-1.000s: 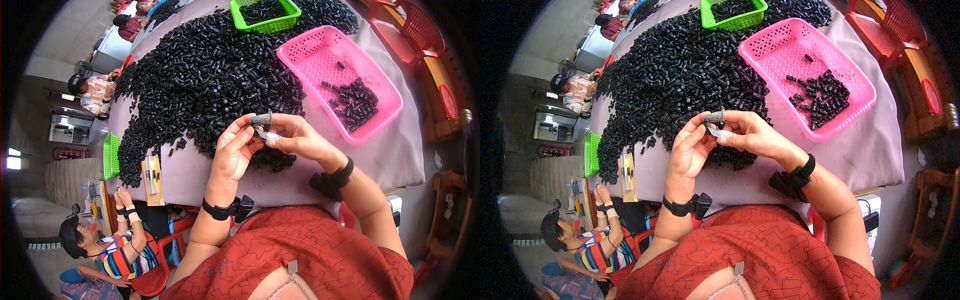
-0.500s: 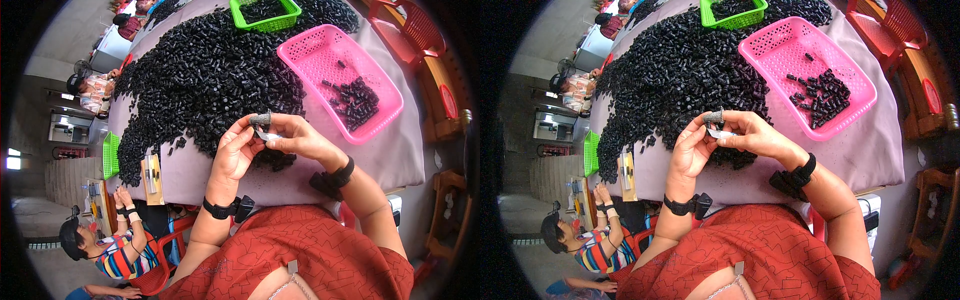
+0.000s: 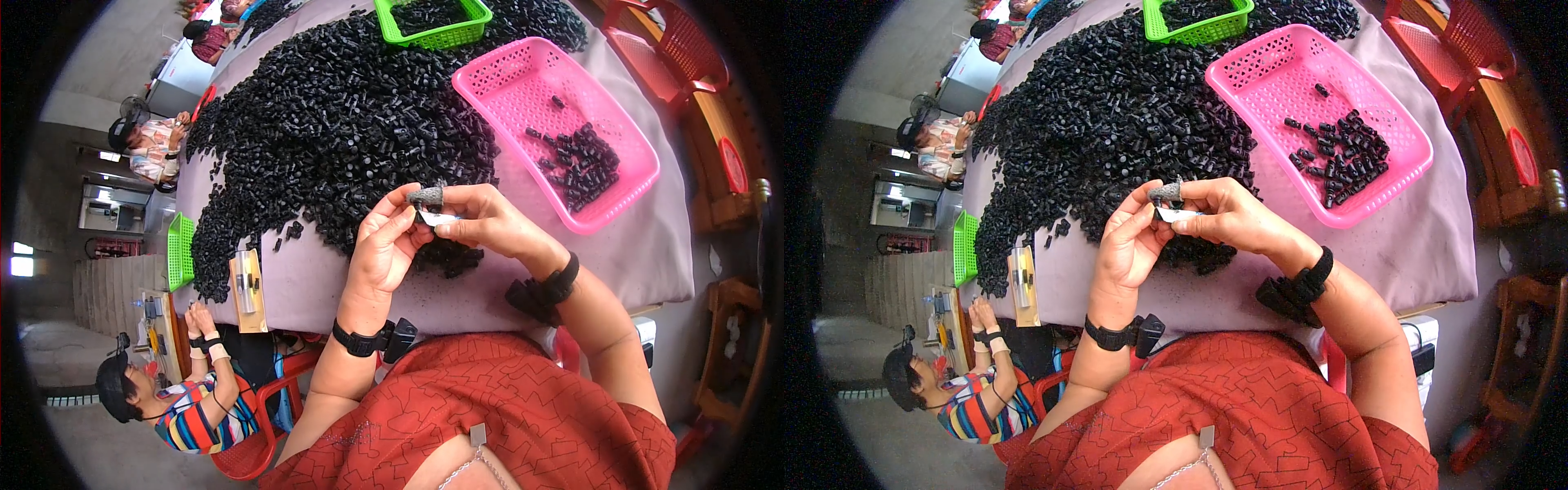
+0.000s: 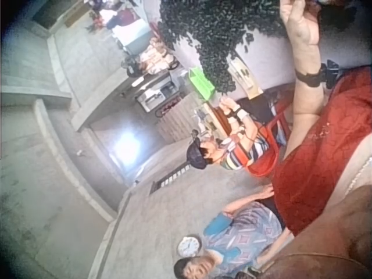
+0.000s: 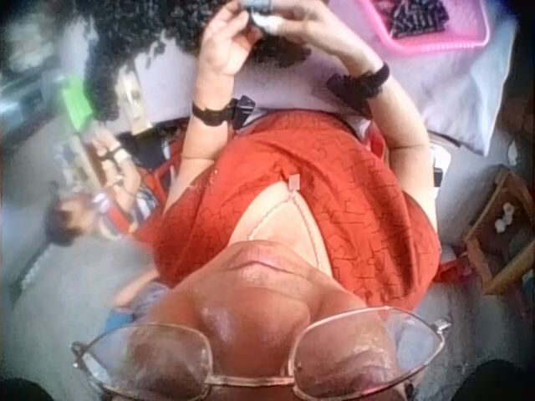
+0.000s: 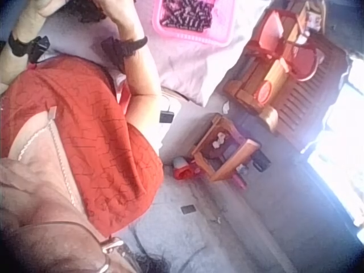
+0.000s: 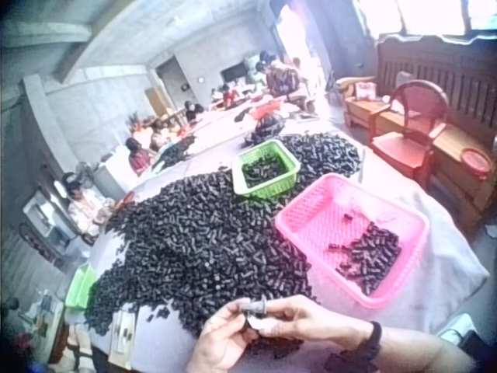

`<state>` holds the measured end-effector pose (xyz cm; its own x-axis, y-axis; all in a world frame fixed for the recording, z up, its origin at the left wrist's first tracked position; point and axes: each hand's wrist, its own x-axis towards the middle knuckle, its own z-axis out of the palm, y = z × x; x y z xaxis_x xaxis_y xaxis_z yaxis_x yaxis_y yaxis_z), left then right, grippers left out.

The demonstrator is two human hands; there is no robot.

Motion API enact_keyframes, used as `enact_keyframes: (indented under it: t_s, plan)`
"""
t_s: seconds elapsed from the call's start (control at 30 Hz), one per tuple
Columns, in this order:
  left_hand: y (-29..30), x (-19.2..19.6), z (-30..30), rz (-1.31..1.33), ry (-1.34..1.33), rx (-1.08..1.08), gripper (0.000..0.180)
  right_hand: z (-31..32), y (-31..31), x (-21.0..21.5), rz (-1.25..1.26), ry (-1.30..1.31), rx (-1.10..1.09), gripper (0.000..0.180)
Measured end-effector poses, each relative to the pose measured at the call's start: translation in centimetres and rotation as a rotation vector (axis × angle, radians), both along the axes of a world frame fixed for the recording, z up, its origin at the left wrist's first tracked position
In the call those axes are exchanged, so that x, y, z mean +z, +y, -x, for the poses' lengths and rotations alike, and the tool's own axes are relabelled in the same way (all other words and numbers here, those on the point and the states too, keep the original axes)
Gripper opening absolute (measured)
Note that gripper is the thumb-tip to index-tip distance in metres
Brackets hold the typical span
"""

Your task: Sorting and inspecting small black plastic shoe components from a large pile on a table into individual baskets.

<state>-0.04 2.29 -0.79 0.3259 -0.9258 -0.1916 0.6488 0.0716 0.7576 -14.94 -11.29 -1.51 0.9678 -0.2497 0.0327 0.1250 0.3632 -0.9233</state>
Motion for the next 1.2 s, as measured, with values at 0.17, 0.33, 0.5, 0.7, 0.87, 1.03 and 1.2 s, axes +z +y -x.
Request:
enact_keyframes:
  t_s: [0.17, 0.33, 0.5, 0.7, 0.87, 1.03, 1.2]
  plan:
    - [-0.02, -0.19, -0.01, -0.002, 0.02, 0.014, 0.03, -0.02, 0.04, 0.0, 0.009, 0.006, 0.004, 0.035]
    - [0.11, -0.19, -0.21, 0.006, 0.048, -0.007, 0.03, -0.13, -0.12, 0.05, -0.002, 0.008, 0.008, 0.034]
    - [0.11, -0.26, -0.2, 0.017, 0.082, -0.029, 0.031, -0.08, -0.17, 0.07, -0.021, 0.014, 0.011, 0.033]
    - [-0.11, 0.29, 0.11, -0.01, 0.051, 0.046, 0.032, -0.15, 0.01, 0.22, -0.016, -0.024, 0.076, 0.037]
    - [0.24, -0.14, -0.43, 0.017, 0.055, -0.006, 0.034, -0.14, -0.14, 0.02, -0.067, -0.021, 0.109, 0.035]
    - [0.16, -0.13, -0.41, 0.016, 0.092, -0.018, 0.035, -0.25, -0.14, -0.11, -0.052, -0.041, 0.09, 0.031]
    - [0.16, -0.42, -0.39, 0.011, 0.127, -0.021, 0.036, -0.29, -0.14, 0.05, -0.045, -0.056, 0.076, 0.028]
